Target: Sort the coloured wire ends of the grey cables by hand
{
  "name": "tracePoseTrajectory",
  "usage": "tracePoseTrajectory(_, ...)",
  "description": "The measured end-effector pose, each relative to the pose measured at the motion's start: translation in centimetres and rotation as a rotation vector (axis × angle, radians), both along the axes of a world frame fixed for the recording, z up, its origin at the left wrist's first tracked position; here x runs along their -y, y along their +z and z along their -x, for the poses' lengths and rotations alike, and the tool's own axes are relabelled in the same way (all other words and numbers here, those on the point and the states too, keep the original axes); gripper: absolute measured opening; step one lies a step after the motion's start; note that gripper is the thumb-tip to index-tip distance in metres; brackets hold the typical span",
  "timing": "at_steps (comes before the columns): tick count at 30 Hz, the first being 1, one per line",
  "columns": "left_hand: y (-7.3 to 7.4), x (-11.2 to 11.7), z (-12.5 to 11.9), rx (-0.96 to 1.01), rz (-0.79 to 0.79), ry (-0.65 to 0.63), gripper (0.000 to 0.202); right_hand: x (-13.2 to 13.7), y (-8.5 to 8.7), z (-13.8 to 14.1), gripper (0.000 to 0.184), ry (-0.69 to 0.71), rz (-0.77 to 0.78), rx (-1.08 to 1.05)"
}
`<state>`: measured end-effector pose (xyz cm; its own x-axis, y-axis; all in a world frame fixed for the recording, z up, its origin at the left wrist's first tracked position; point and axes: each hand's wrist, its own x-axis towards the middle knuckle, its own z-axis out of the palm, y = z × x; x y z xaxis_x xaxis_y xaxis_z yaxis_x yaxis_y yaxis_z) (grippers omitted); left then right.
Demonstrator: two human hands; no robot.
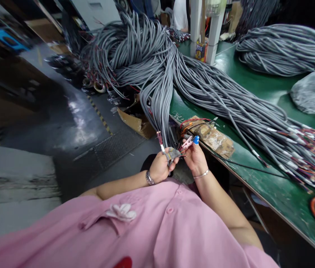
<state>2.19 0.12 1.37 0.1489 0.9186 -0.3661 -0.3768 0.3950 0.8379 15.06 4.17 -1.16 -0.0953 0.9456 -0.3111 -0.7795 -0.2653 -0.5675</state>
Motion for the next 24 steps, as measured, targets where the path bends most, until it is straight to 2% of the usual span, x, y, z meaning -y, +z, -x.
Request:
tracePoseTrajectory(3, 0.1, 0.1, 0.1, -0.011, -0.014, -0.005, 0.030, 0.3, 0.0, -0.1, 0.038, 0.025, -0.031, 0.000)
tracePoseTrajectory(8, 0.2, 0.6, 0.5, -0.029, -0.075, -0.018, 0.028, 0.8, -0.3, -1.1, 0.051, 0.144, -0.063, -0.017)
tracePoseTrajectory(11, 0.2, 0.7, 0.8, -0.013, -0.086, -0.005, 0.028, 0.9, -0.2, -1.5, 0.050, 0.178, -0.073, 0.005)
tracePoseTrajectory(16, 0.3, 0.2, 0.6, 0.062, -0.054, 0.017, 0.026, 1.0, 0.1, -1.3, 0.029, 0.069, -0.083, 0.050)
tracePoseTrajectory(24, 0.2, -0.5, 0.3, 0.068, 0.010, 0.043, 0.021, 1.0, 0.5, -0.8, 0.034, 0.021, -0.058, 0.090)
